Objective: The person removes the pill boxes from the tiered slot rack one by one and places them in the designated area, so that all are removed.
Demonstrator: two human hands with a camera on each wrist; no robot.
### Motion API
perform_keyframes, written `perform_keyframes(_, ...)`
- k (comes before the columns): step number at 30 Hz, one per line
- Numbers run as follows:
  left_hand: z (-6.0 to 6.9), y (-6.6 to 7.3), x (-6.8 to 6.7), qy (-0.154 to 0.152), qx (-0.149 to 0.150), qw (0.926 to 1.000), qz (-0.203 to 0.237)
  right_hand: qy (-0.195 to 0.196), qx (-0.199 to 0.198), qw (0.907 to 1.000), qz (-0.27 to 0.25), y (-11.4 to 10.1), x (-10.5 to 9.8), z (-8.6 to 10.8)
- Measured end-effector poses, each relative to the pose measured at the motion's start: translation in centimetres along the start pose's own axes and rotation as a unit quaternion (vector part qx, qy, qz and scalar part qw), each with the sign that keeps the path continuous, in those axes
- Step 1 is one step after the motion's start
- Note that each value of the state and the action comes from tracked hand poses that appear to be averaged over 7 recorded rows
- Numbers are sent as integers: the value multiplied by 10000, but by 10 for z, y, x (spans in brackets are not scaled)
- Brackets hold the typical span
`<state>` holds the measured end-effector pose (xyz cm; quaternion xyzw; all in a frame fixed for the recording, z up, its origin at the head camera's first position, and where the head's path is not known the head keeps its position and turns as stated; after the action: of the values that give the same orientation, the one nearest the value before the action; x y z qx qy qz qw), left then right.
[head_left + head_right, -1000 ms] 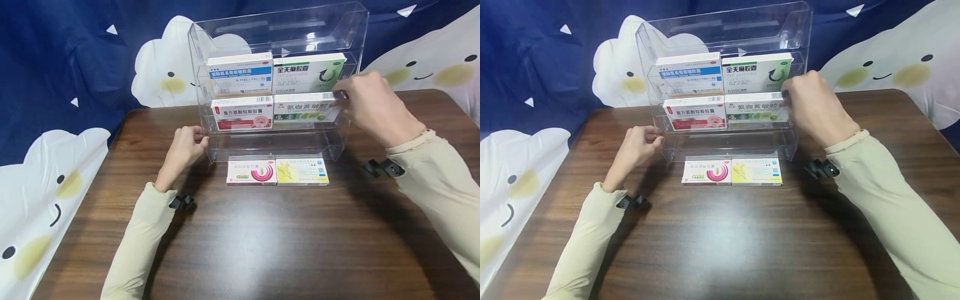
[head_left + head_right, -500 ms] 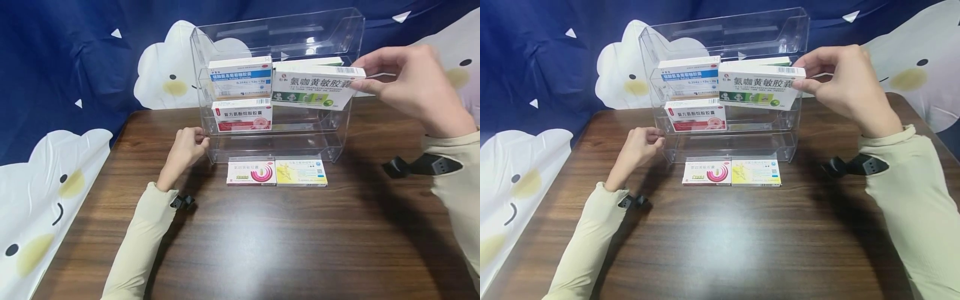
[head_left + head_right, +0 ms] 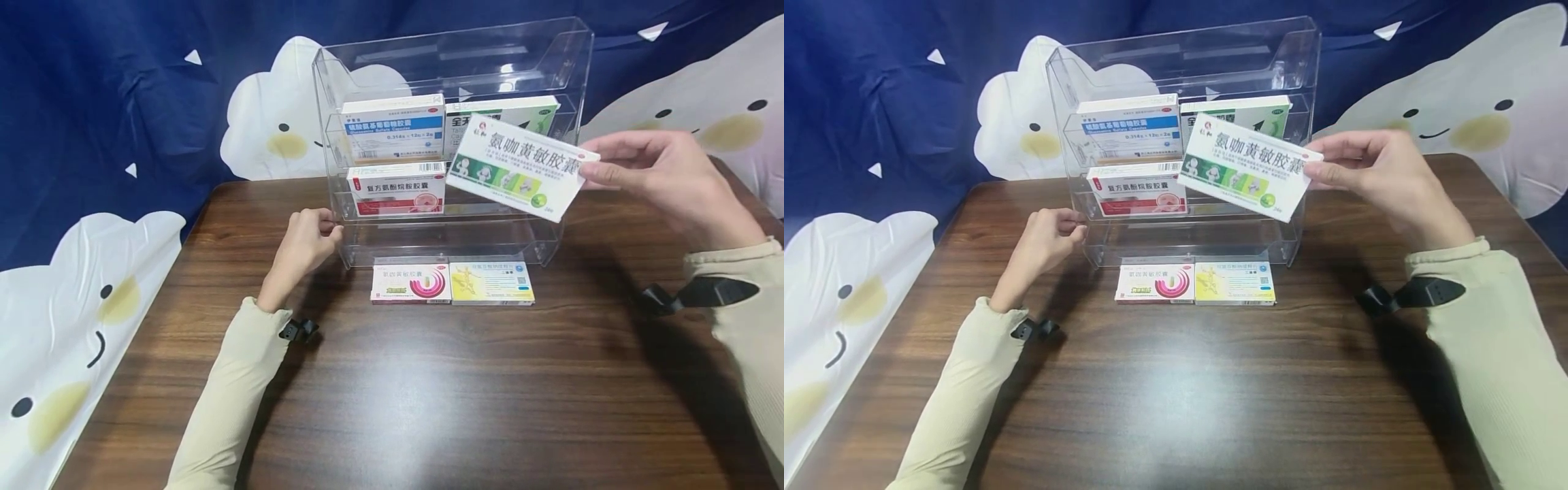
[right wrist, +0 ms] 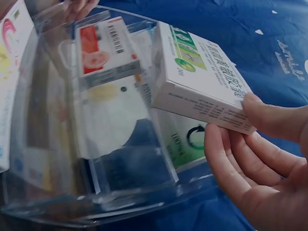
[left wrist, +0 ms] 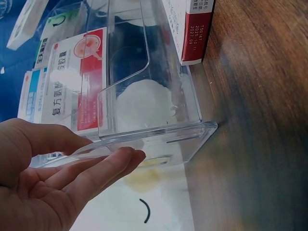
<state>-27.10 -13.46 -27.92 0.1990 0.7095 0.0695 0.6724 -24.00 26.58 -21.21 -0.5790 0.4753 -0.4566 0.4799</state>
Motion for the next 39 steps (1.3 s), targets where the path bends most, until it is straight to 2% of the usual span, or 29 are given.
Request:
perform_keyframes(5, 0, 1, -1, -25, 21, 10000, -22, -96, 173, 9953, 947, 15, -2, 8)
perform_keyframes(10, -1, 0, 0, -65, 52, 9999, 68, -302, 268, 9909, 1288, 27, 2, 15)
perform_keyframes(30, -2, -1, -1, -103, 79, 9999, 80, -450, 576, 9818, 1751, 56, -7, 33)
perform_keyframes(39, -2, -1, 0, -128, 92, 9998, 74, -739, 625, 9760, 1950, 74, 0, 40)
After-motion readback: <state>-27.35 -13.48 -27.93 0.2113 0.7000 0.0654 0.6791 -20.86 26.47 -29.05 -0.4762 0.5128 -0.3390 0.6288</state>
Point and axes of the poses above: each hand's wrist, its own z-axis away from the middle knuckle, its own x-axis out of the palm, y = z × x, the point moved 10 cm from there along -z, towards the middle knuckle, and after that the axes turned 14 degrees about -z, right-handed, at the moved point
